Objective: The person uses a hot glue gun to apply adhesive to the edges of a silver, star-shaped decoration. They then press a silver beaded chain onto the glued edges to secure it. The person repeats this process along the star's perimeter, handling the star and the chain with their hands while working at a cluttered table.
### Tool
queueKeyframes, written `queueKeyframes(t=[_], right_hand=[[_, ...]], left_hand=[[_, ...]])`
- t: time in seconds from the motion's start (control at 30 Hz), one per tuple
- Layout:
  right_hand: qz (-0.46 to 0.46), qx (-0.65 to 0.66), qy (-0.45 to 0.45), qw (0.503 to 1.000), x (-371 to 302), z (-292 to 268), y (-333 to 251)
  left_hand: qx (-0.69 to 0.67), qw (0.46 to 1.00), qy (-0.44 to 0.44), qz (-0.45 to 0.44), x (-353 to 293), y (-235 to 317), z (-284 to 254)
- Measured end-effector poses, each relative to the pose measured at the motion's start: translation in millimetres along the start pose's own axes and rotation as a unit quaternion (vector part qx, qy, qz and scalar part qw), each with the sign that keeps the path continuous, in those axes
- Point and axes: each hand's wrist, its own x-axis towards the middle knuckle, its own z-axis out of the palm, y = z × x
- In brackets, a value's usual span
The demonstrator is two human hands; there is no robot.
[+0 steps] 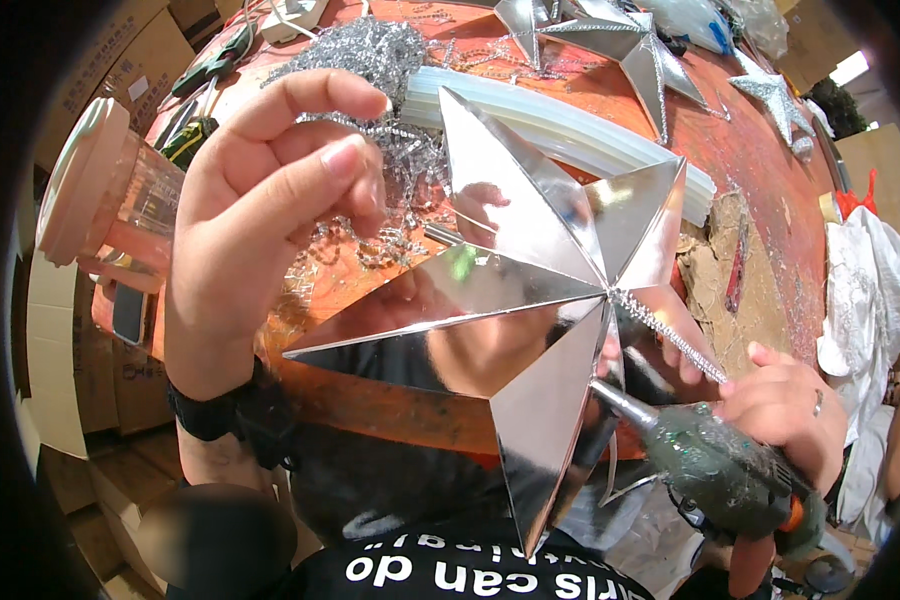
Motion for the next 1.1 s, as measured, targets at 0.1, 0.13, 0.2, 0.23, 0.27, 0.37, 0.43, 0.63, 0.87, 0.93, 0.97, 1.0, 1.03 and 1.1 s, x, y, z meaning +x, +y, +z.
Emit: queueKeyframes(t=[0.1, 0.13, 0.2, 0.23, 0.27, 0.37, 0.43, 0.63, 0.87, 0.93, 0.97, 1.0, 1.03, 1.1], right_hand=[[-0.010, -0.049, -0.028, 0.998, 4, 0, -13], [-0.019, -0.063, -0.071, 0.995, 2, -10, -11], [-0.018, -0.068, -0.103, 0.992, -1, -15, -12], [-0.008, -0.059, -0.093, 0.994, -4, -12, -13], [0.003, -0.049, -0.082, 0.995, -5, -10, -13], [-0.012, -0.028, -0.100, 0.995, -12, -12, -4], [-0.022, -0.029, -0.105, 0.994, -19, -11, 3], [-0.001, -0.001, -0.051, 0.999, -20, 0, -7], [-0.027, -0.009, -0.016, 0.999, -26, 9, -18], [-0.045, -0.020, -0.020, 0.999, -27, 4, -22], [-0.052, -0.019, -0.033, 0.998, -28, 2, -21], [-0.060, -0.017, -0.045, 0.997, -29, -1, -21], [-0.071, -0.012, -0.056, 0.996, -29, -2, -19], [-0.090, 0.000, -0.072, 0.993, -28, -3, -15]], left_hand=[[0.006, 1.000, 0.015, 0.004, 0, 0, -1], [0.012, 1.000, 0.001, 0.009, 3, 0, -4], [0.030, 0.999, -0.025, 0.021, 7, -2, -14], [0.019, 0.999, -0.021, 0.025, 6, -3, -13], [0.007, 0.999, -0.017, 0.028, 5, -3, -11], [0.023, 0.999, -0.004, 0.037, 6, -3, -5], [0.040, 0.998, -0.006, 0.042, 6, -5, -5], [0.065, 0.997, -0.021, 0.047, 8, -8, -8], [0.071, 0.996, -0.029, 0.046, 8, -11, -13], [0.065, 0.996, -0.039, 0.040, 11, -13, -14], [0.061, 0.996, -0.049, 0.032, 13, -13, -15], [0.060, 0.996, -0.057, 0.025, 14, -12, -18], [0.071, 0.995, -0.071, 0.019, 16, -12, -23], [0.053, 0.996, -0.071, 0.025, 16, -13, -23]])
